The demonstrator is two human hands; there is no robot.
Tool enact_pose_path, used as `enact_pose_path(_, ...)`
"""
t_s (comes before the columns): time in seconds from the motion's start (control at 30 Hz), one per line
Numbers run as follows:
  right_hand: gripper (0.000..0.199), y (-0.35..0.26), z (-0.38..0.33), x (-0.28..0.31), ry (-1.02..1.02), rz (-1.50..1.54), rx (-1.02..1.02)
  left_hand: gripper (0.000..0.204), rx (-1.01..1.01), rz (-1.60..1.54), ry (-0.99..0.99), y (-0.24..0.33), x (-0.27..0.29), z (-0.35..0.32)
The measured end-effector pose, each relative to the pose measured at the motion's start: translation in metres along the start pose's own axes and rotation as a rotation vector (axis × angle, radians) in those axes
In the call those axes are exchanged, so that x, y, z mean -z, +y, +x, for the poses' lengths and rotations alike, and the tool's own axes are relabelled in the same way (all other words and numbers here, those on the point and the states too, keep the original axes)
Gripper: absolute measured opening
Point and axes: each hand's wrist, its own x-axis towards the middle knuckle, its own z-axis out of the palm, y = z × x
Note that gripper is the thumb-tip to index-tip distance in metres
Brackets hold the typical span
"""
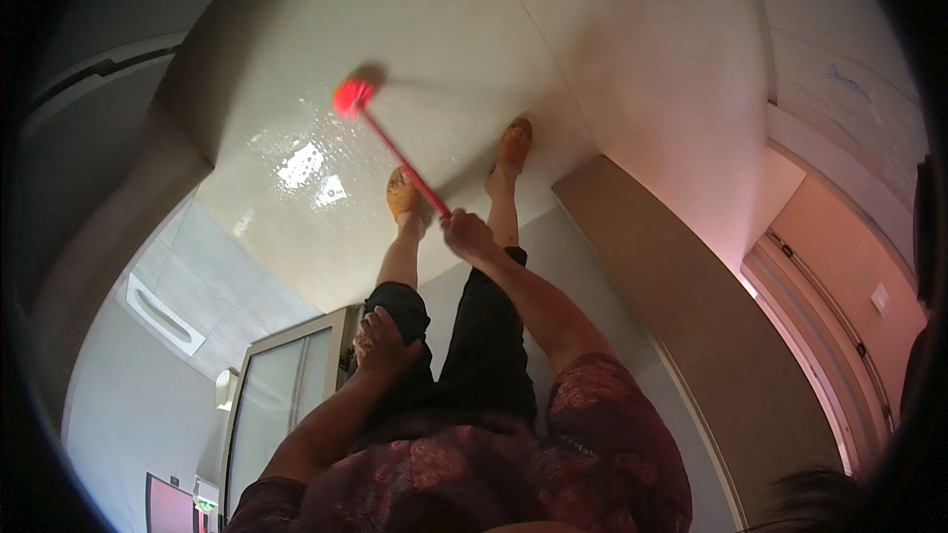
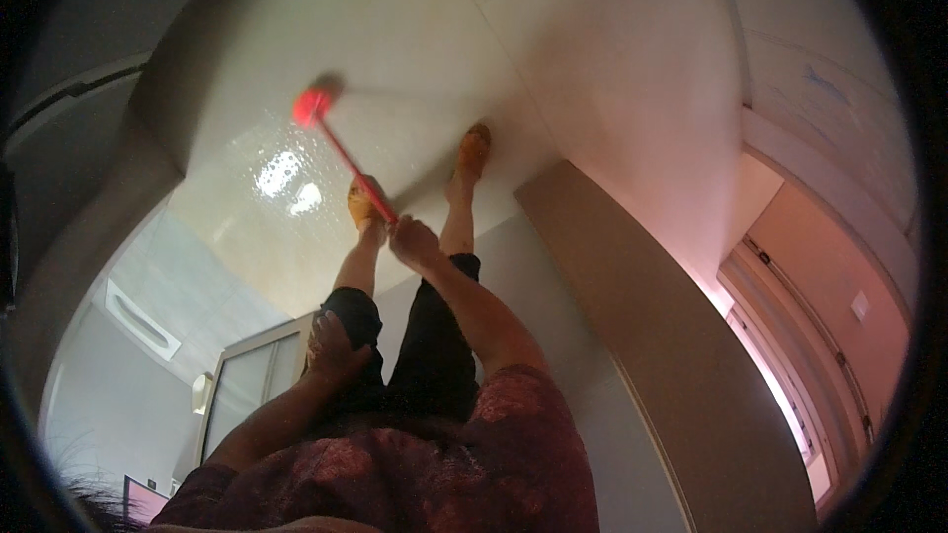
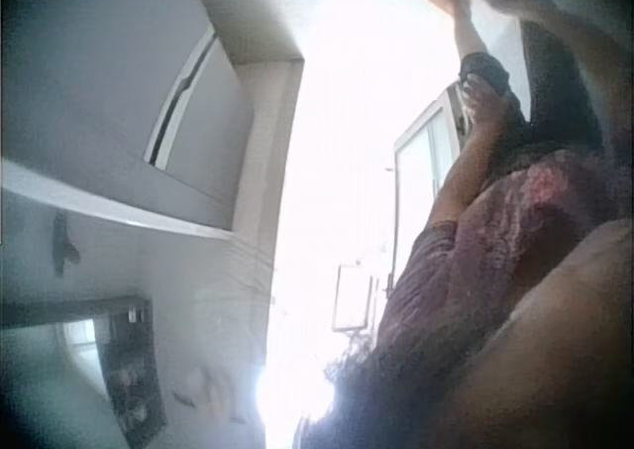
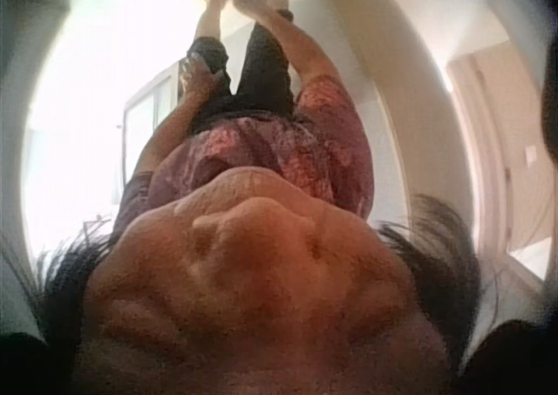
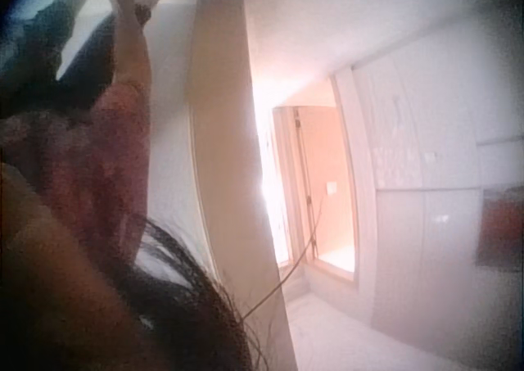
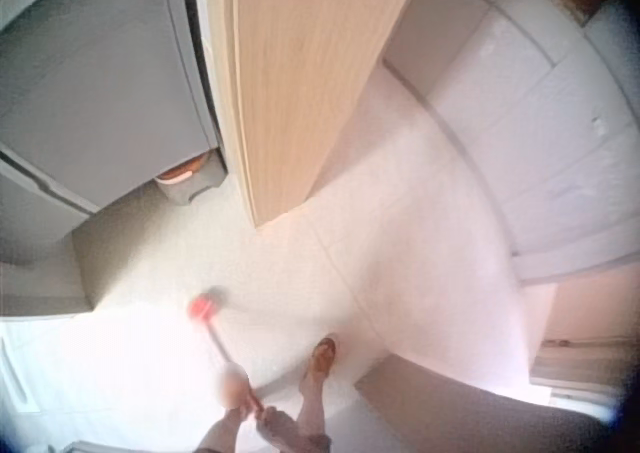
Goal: The person mops a tiled bathroom floor using a red mop and a white bucket. They repeatedly scrub the floor, occasionally dip the mop into the bucket, and use a squeegee to push water toward the drain.
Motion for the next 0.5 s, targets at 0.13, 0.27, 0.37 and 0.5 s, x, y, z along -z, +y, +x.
enact_pose_path(0.13, 0.037, 0.046, 0.062, 0.049, 0.438, 0.136, -0.085, 0.09, 0.003, -0.003, -0.043, -0.009, -0.007, -0.001)
enact_pose_path(0.27, 0.006, 0.07, 0.187, 0.136, 0.478, 0.014, -0.084, 0.091, -0.01, 0.0, -0.053, -0.021, -0.008, -0.001)
enact_pose_path(0.37, 0.006, 0.028, 0.233, 0.155, 0.421, -0.196, 0.103, 0.094, -0.003, -0.001, -0.089, -0.027, -0.005, -0.002)
enact_pose_path(0.5, 0.027, -0.049, 0.192, 0.088, 0.274, 0.006, -0.117, 0.094, 0.003, 0.008, -0.108, -0.028, -0.003, -0.005)
